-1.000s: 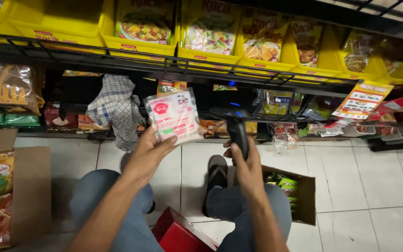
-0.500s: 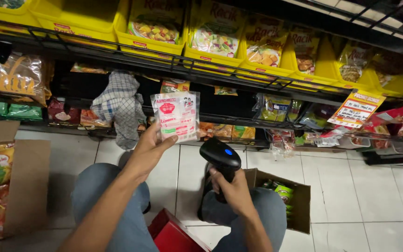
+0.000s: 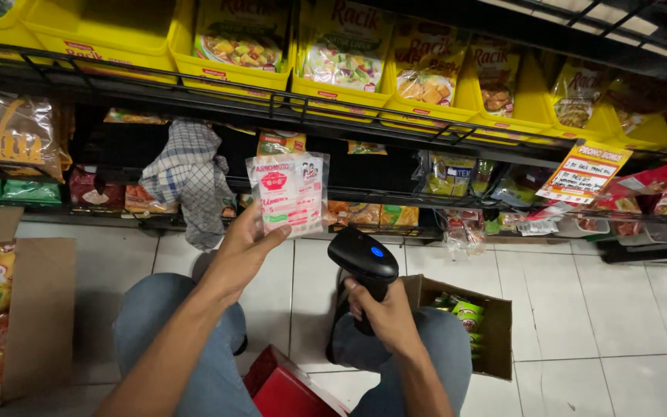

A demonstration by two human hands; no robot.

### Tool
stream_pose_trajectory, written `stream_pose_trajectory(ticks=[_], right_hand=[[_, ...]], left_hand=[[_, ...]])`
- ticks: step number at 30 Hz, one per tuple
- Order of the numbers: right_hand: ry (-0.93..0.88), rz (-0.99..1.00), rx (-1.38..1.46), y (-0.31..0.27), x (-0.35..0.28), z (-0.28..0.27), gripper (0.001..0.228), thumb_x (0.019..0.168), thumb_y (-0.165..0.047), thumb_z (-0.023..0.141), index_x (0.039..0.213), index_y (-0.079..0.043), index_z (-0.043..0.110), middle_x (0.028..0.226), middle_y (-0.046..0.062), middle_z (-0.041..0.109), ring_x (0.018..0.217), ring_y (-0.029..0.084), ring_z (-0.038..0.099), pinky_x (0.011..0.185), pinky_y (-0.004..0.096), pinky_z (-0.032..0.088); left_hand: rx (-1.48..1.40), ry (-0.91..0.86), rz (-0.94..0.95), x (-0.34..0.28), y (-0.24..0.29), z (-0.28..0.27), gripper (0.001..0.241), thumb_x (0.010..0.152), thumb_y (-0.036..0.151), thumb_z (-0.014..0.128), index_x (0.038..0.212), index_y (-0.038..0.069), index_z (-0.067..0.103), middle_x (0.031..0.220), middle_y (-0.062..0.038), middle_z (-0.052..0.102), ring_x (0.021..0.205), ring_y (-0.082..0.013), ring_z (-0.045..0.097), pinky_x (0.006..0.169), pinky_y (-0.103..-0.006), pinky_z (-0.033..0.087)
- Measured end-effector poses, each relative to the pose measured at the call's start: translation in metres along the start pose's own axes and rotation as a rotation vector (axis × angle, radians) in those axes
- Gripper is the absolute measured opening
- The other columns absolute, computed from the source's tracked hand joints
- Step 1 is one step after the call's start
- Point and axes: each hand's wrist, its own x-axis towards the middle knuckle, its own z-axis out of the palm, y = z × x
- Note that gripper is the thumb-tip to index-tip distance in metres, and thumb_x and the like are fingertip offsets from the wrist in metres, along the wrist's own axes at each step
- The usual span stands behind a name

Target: Clean grocery store shelves with a cloth and scan product barcodes using a handheld scanner.

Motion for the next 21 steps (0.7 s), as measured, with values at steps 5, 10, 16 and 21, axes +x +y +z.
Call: stream_pose_trajectory(ticks=[5, 10, 16, 21], right_hand=[[0.011, -0.063, -0.043, -0.013, 0.003, 0.000, 0.011, 0.096, -0.010, 0.068, 0.097, 0.001, 0.063, 0.065, 0.000, 0.056, 0.053, 0.010, 0.051, 0.049, 0.028, 0.042], [0.130, -0.270, -0.415, -0.028, 0.056, -0.025, 0.029, 0.098, -0.019, 0.065, 0.116, -0.001, 0.052, 0.085, 0.002, 0.064, 0.073, 0.013, 0.062, 0.061, 0.030, 0.052], [0.337, -0.291, -0.930, -0.013, 0.167, -0.060, 0.042, 0.101, -0.038, 0.060, 0.116, 0.002, 0.057, 0.086, 0.028, 0.073, 0.081, 0.043, 0.073, 0.069, 0.049, 0.056], [0.379, -0.142, -1.276, 0.003, 0.218, -0.058, 0.052, 0.099, -0.051, 0.060, 0.115, -0.002, 0.064, 0.107, 0.031, 0.069, 0.101, 0.048, 0.067, 0.088, 0.057, 0.053]], left_hand=[[-0.016, 0.009, 0.014, 0.001, -0.002, -0.001, 0.052, 0.094, 0.004, 0.063, 0.144, 0.008, 0.051, 0.131, -0.005, 0.069, 0.120, -0.0126, 0.062, 0.104, -0.0314, 0.045], [-0.057, 0.038, 0.016, 0.002, -0.004, -0.003, 0.048, 0.095, 0.005, 0.063, 0.141, 0.007, 0.051, 0.131, -0.006, 0.068, 0.121, -0.0142, 0.062, 0.104, -0.0323, 0.046], [-0.051, 0.048, -0.025, 0.003, -0.010, 0.002, 0.042, 0.097, 0.011, 0.060, 0.138, 0.010, 0.052, 0.128, -0.004, 0.068, 0.118, -0.0145, 0.062, 0.101, -0.0332, 0.049], [-0.081, 0.063, -0.069, 0.010, -0.022, 0.000, 0.037, 0.100, 0.024, 0.061, 0.134, 0.009, 0.061, 0.124, -0.007, 0.069, 0.111, -0.0150, 0.062, 0.094, -0.0328, 0.049]])
